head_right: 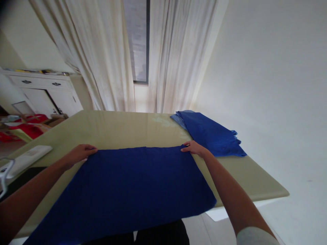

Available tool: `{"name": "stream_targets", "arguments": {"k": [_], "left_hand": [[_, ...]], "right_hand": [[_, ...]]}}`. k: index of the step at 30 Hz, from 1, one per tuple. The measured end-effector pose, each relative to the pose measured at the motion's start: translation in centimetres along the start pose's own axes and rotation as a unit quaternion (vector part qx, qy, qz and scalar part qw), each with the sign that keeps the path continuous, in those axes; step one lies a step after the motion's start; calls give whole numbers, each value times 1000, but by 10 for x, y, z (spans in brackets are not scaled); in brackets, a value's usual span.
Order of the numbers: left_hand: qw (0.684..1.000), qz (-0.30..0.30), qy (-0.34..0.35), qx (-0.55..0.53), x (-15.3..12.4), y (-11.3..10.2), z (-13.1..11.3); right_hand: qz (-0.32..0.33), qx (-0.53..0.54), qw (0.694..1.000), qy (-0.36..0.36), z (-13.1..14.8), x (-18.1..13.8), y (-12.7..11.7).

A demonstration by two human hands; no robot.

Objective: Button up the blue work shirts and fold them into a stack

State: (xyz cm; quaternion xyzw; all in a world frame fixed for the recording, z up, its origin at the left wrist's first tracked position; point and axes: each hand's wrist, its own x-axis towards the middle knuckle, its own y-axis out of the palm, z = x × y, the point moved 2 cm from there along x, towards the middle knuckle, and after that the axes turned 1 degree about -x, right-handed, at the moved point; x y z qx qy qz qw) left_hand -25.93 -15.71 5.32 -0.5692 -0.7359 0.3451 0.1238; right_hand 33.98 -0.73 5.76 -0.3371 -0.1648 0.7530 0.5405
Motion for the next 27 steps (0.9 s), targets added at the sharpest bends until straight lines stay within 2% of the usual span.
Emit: {"name": "stream_targets", "arguments": {"k": [3, 6, 8, 10, 12, 14, 16, 18, 20, 22, 24, 27], "left_hand": [[992, 58, -15, -107, -10, -1, -5], [982, 139, 1, -125, -18, -2, -16], [986, 132, 13, -96, -20, -9, -31], [993, 82, 38, -73, -21, -21, -52], [992, 13, 99, -81, -26, -38, -81], [974, -80, 186, -105, -40, -58, -112], [939, -188, 263, -120, -63, -78, -137], [904, -283, 302, -108, -88, -92, -151], [886, -336, 313, -59, -110, -94, -148], [882, -333, 332, 22, -123, -82, -126], [878, -288, 366, 111, -129, -55, -88], [875, -195, 391, 207, -137, 2, -19]], "right_hand": [[46, 21, 999, -17, 9, -10, -6], [115, 1, 993, -35, 23, -20, -13], [149, -46, 986, -51, 36, -24, -22], [138, -101, 980, -98, 55, -27, -35], [67, -148, 970, -179, 78, -33, -53], [-65, -163, 947, -268, 103, -47, -76], [-213, -155, 903, -338, 122, -70, -97], [-333, -147, 848, -386, 131, -96, -111], [-397, -154, 806, -411, 125, -116, -114], [-409, -175, 788, -424, 103, -125, -102], [-383, -214, 794, -420, 66, -123, -77], [-332, -289, 821, -364, -5, -115, -28]]}}
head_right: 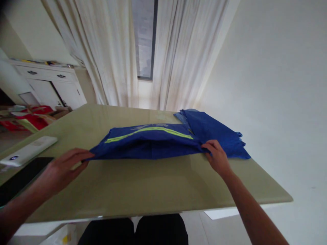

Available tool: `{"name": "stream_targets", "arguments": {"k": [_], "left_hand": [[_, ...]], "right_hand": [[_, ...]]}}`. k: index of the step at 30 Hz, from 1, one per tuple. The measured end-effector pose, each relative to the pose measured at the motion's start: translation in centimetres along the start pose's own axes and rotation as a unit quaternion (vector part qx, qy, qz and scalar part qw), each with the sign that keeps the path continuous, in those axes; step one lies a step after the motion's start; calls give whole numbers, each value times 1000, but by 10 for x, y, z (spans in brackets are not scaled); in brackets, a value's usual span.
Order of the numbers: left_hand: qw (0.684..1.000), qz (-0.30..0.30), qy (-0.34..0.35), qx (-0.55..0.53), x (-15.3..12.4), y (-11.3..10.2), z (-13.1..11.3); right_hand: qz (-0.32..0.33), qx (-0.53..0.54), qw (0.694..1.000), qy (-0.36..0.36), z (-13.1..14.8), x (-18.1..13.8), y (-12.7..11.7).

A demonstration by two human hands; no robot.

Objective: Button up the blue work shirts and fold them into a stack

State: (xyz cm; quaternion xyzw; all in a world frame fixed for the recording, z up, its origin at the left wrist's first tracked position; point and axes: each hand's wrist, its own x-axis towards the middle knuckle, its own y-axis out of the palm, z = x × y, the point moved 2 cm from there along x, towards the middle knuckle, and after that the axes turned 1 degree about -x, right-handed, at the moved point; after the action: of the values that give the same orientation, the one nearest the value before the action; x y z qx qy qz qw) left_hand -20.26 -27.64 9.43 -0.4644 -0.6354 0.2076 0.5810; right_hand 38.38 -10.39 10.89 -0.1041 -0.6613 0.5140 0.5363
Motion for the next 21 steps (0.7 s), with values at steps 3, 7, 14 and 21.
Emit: {"name": "stream_targets", "arguments": {"k": [3, 7, 14, 21], "left_hand": [[996, 79, 32, 29, -60, 39, -4], [995, 98, -8, 13, -88, 35, -17], [973, 92, -212, -7, -36, 38, -27], [965, 146, -214, 35, -43, 60, -29]], "right_hand": [[103, -36, 994, -6, -7, -63, 38], [117, -40, 992, 21, -13, -95, 39], [112, 5, 992, 48, 8, -62, 43], [220, -18, 972, 79, 10, -78, 74]]}}
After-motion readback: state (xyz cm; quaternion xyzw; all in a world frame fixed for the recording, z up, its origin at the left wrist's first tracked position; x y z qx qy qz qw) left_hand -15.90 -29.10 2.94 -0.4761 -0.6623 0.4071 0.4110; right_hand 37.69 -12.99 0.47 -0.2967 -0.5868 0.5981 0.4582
